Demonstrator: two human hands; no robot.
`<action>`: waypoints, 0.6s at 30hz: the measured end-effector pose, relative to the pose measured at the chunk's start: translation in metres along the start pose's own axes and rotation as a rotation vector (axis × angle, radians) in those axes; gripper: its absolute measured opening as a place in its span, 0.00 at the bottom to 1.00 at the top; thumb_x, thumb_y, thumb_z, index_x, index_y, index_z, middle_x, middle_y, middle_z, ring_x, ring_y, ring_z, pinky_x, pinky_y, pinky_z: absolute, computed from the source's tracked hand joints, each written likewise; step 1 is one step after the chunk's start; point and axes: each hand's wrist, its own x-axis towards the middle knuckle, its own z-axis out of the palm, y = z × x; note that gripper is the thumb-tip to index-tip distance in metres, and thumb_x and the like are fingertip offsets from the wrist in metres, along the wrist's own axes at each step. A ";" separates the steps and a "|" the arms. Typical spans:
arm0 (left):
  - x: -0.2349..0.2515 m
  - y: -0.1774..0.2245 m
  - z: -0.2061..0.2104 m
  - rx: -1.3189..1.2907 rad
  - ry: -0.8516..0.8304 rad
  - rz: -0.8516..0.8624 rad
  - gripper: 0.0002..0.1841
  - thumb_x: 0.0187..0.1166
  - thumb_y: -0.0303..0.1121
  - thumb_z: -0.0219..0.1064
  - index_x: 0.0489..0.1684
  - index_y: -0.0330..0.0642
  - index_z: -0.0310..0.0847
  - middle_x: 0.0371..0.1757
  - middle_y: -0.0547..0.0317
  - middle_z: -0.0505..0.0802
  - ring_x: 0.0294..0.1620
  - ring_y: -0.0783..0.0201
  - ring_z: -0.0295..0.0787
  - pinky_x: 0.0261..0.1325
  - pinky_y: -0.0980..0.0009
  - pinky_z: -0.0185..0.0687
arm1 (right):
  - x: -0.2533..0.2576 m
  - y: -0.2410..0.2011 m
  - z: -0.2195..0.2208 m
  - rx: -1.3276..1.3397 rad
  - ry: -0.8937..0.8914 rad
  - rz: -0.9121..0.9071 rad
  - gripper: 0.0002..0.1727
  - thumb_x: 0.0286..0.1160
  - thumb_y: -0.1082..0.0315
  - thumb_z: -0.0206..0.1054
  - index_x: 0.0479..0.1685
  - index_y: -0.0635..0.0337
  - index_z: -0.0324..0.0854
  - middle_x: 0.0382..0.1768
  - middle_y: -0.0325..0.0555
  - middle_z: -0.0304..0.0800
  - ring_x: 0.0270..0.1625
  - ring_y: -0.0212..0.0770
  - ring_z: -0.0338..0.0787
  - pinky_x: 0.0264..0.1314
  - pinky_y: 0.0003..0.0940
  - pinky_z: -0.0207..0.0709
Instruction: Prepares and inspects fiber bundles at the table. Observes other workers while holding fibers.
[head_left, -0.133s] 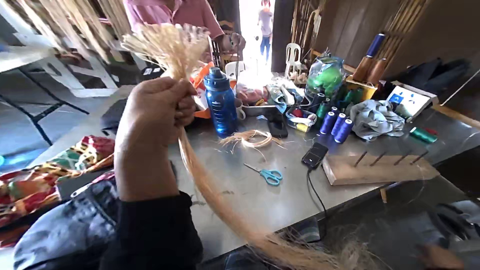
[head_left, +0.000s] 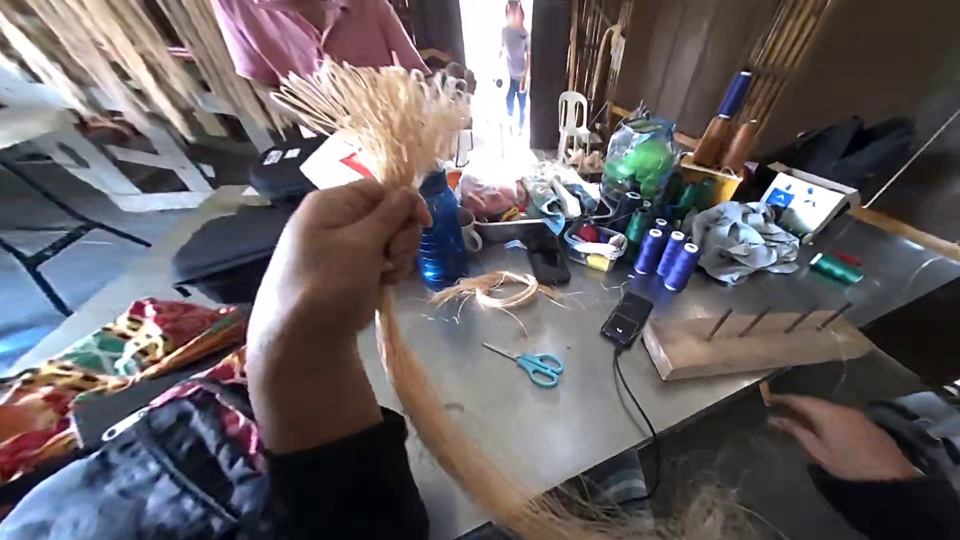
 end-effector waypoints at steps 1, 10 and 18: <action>-0.001 -0.002 0.002 -0.006 -0.028 0.038 0.17 0.93 0.31 0.46 0.31 0.55 0.75 0.15 0.79 0.72 0.12 0.83 0.59 0.15 0.87 0.56 | 0.016 -0.023 -0.008 0.033 0.082 -0.131 0.15 0.78 0.69 0.71 0.59 0.65 0.90 0.45 0.65 0.95 0.48 0.70 0.93 0.54 0.76 0.79; 0.001 -0.030 0.009 -0.132 0.025 0.112 0.16 0.93 0.33 0.47 0.33 0.53 0.77 0.17 0.76 0.73 0.11 0.82 0.58 0.14 0.88 0.56 | 0.228 -0.153 -0.037 0.084 0.097 -0.351 0.12 0.83 0.67 0.67 0.48 0.66 0.92 0.47 0.64 0.94 0.57 0.65 0.91 0.66 0.69 0.76; 0.002 -0.035 0.012 -0.057 0.085 0.137 0.17 0.89 0.30 0.48 0.29 0.55 0.78 0.16 0.77 0.75 0.12 0.84 0.60 0.16 0.89 0.57 | 0.371 -0.199 0.043 -0.028 0.146 -0.115 0.20 0.80 0.73 0.65 0.70 0.65 0.83 0.74 0.64 0.81 0.74 0.67 0.81 0.74 0.68 0.72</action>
